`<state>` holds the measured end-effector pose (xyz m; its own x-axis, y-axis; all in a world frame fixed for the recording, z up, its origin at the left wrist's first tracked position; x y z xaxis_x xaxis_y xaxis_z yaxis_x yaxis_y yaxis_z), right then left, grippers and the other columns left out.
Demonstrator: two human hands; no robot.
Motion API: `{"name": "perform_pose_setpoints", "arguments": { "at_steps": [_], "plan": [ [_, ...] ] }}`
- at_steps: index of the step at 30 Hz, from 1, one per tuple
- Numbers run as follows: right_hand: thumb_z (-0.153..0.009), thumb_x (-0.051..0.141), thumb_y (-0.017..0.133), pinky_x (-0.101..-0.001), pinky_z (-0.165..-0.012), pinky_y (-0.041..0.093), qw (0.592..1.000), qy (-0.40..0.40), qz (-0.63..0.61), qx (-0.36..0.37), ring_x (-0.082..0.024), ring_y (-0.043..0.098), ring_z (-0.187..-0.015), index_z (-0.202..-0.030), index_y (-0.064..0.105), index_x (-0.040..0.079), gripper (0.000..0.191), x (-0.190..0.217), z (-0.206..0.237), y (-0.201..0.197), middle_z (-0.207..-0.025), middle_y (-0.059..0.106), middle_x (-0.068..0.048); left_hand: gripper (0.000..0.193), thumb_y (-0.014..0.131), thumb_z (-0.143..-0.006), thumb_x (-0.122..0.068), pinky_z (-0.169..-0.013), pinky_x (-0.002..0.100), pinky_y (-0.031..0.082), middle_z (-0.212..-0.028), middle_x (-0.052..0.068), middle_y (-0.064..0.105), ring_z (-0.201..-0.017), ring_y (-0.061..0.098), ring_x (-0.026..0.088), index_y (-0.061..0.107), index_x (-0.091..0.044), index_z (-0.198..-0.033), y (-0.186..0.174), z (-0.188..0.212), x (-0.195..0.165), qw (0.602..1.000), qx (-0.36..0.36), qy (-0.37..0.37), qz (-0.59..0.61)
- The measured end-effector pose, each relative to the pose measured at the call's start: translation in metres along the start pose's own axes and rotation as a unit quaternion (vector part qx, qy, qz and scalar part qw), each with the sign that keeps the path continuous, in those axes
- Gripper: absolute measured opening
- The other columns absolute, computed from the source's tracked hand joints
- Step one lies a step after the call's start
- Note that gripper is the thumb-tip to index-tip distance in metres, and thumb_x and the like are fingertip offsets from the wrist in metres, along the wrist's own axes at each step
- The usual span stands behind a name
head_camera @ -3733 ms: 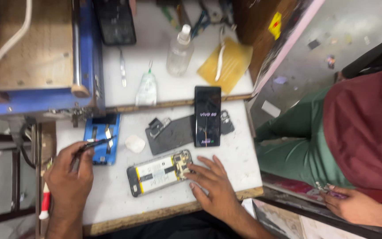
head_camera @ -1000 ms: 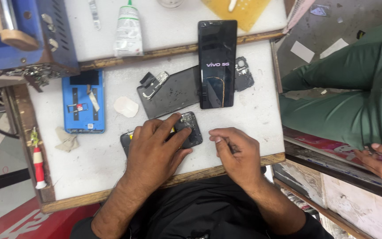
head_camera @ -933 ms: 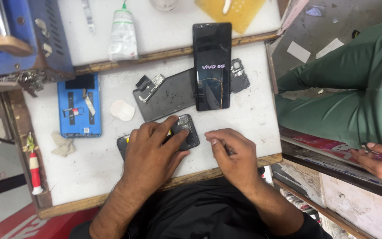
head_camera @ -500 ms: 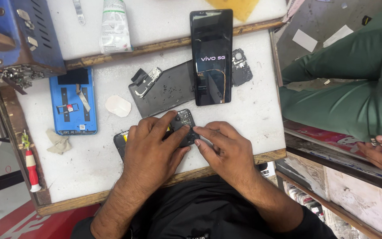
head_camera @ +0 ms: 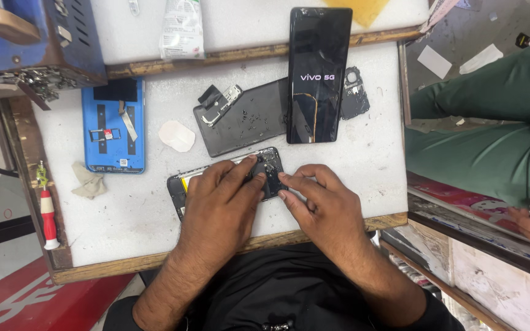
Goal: The person disassembles and reassembles two smartphones on a workbench. They remove back covers, disconnect and reconnect internal components, and use a plastic pry tool and a screwdriver to manipulate parts. The person also powers on one phone to check the display.
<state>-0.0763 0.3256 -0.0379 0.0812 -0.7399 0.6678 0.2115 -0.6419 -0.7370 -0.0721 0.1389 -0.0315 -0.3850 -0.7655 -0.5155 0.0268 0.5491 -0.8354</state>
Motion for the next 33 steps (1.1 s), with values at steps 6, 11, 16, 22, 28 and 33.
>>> {"name": "perform_pose_setpoints", "arguments": {
  "at_steps": [6, 11, 16, 22, 28, 33],
  "plan": [
    [-0.082, 0.026, 0.084, -0.0209, -0.045, 0.051, 0.999, 0.015, 0.008, 0.027, -0.005, 0.057, -0.050, -0.113, 0.078, 0.017, 0.032, 0.001, -0.007, -0.004, -0.103, 0.070, 0.000, 0.026, 0.073, -0.085, -0.008, -0.095, 0.044, 0.048, -0.136, 0.009, 0.064, -0.120, 0.057, 0.028, 0.075, -0.007, -0.112, -0.001, -0.002, 0.003, 1.000, 0.019, 0.001, 0.009],
    [-0.083, 0.029, 0.083, -0.0246, -0.049, 0.055, 0.999, 0.013, 0.009, 0.039, -0.008, 0.062, -0.054, -0.114, 0.075, 0.017, 0.034, 0.011, -0.011, -0.009, -0.103, 0.069, -0.001, 0.031, 0.069, -0.084, -0.006, -0.090, 0.044, 0.048, -0.137, 0.012, 0.063, -0.121, 0.057, 0.031, 0.075, -0.005, -0.115, -0.007, -0.006, -0.001, 0.999, 0.043, 0.003, -0.007],
    [-0.087, 0.029, 0.078, -0.0285, -0.054, 0.059, 0.998, -0.001, 0.029, 0.062, -0.013, 0.064, -0.055, -0.130, 0.068, 0.018, 0.046, 0.018, -0.013, -0.013, -0.104, 0.064, -0.005, 0.035, 0.066, -0.086, -0.007, -0.092, 0.044, 0.048, -0.141, 0.014, 0.061, -0.126, 0.055, 0.031, 0.072, -0.004, -0.120, -0.009, -0.003, -0.006, 0.999, 0.043, 0.012, -0.023],
    [-0.090, 0.029, 0.074, -0.0298, -0.054, 0.059, 0.994, -0.057, 0.074, 0.059, -0.016, 0.067, -0.061, -0.133, 0.068, 0.021, 0.044, 0.022, -0.013, -0.014, -0.105, 0.061, -0.006, 0.040, 0.064, -0.087, -0.007, -0.095, 0.046, 0.048, -0.139, 0.015, 0.060, -0.128, 0.055, 0.032, 0.067, -0.002, -0.127, -0.007, 0.005, -0.016, 0.997, 0.032, 0.021, -0.074],
    [-0.090, 0.029, 0.075, -0.0312, -0.053, 0.060, 0.990, -0.062, 0.102, 0.070, -0.018, 0.068, -0.063, -0.131, 0.069, 0.018, 0.043, 0.029, -0.017, -0.018, -0.106, 0.062, -0.006, 0.045, 0.065, -0.084, -0.006, -0.102, 0.049, 0.045, -0.139, 0.020, 0.058, -0.130, 0.053, 0.035, 0.066, 0.001, -0.128, -0.007, 0.007, -0.020, 0.995, 0.034, 0.039, -0.088],
    [-0.088, 0.025, 0.076, -0.0316, -0.058, 0.060, 0.989, -0.065, 0.119, 0.057, -0.018, 0.069, -0.071, -0.130, 0.070, 0.018, 0.042, 0.034, -0.013, -0.016, -0.114, 0.063, -0.007, 0.047, 0.067, -0.081, -0.009, -0.106, 0.056, 0.042, -0.141, 0.018, 0.058, -0.134, 0.049, 0.040, 0.066, 0.000, -0.127, 0.000, 0.019, -0.029, 0.994, 0.030, 0.029, -0.100]
  ]
}}
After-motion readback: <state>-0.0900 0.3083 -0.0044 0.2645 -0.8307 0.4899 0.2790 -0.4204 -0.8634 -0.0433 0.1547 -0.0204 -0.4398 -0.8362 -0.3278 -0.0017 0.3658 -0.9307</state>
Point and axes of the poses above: each hand's wrist, its own z-axis away from the middle knuckle, its own y-axis out of the palm, x = y × z, the point moved 3 cm from there along -z, towards the middle knuckle
